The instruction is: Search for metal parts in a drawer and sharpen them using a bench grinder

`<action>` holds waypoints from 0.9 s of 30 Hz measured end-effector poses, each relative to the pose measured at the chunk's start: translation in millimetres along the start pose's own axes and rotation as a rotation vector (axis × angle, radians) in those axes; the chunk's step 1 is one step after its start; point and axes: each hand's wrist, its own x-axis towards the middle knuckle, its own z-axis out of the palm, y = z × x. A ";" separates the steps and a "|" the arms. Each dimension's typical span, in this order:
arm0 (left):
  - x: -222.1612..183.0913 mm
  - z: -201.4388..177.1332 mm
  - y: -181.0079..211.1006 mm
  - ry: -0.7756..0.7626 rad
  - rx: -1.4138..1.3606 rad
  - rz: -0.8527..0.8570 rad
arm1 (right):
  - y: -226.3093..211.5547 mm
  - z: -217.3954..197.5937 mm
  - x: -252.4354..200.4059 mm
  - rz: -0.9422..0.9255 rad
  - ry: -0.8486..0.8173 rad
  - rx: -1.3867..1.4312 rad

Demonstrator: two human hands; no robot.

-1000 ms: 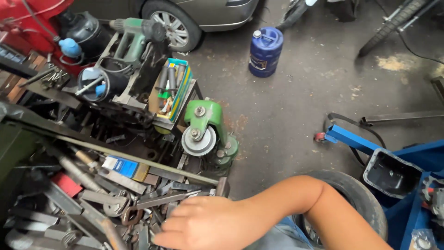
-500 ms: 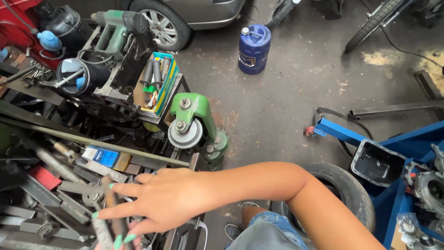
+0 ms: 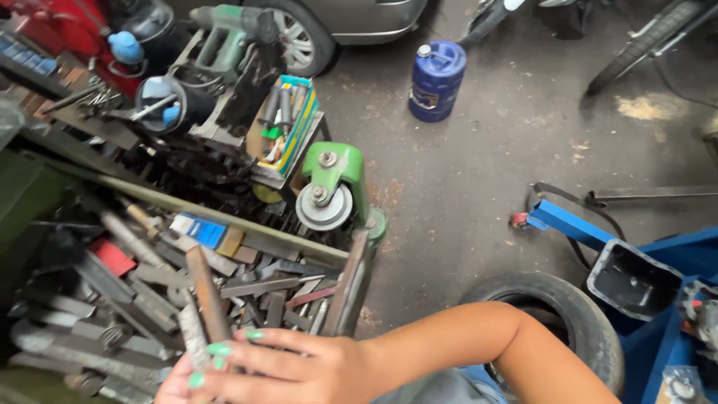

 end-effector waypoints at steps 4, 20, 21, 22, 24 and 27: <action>56.8 -44.1 -14.5 0.075 -0.024 0.020 | -7.0 -2.5 5.4 0.102 0.081 0.113; 39.7 -74.9 68.5 0.185 -0.055 0.118 | -27.9 18.2 -12.1 0.408 -0.079 -0.010; 42.6 -81.8 66.2 0.182 -0.067 0.167 | -26.3 23.6 -13.3 0.391 -0.030 -0.048; 43.4 -77.6 67.3 0.183 -0.065 0.164 | -24.5 27.8 -8.1 0.394 -0.030 -0.046; 22.9 -72.1 80.6 0.020 -0.070 0.095 | -22.6 35.6 1.6 0.394 0.029 -0.048; 53.8 -136.0 80.3 -0.224 -0.072 -0.019 | -22.7 46.2 16.2 0.395 0.118 -0.054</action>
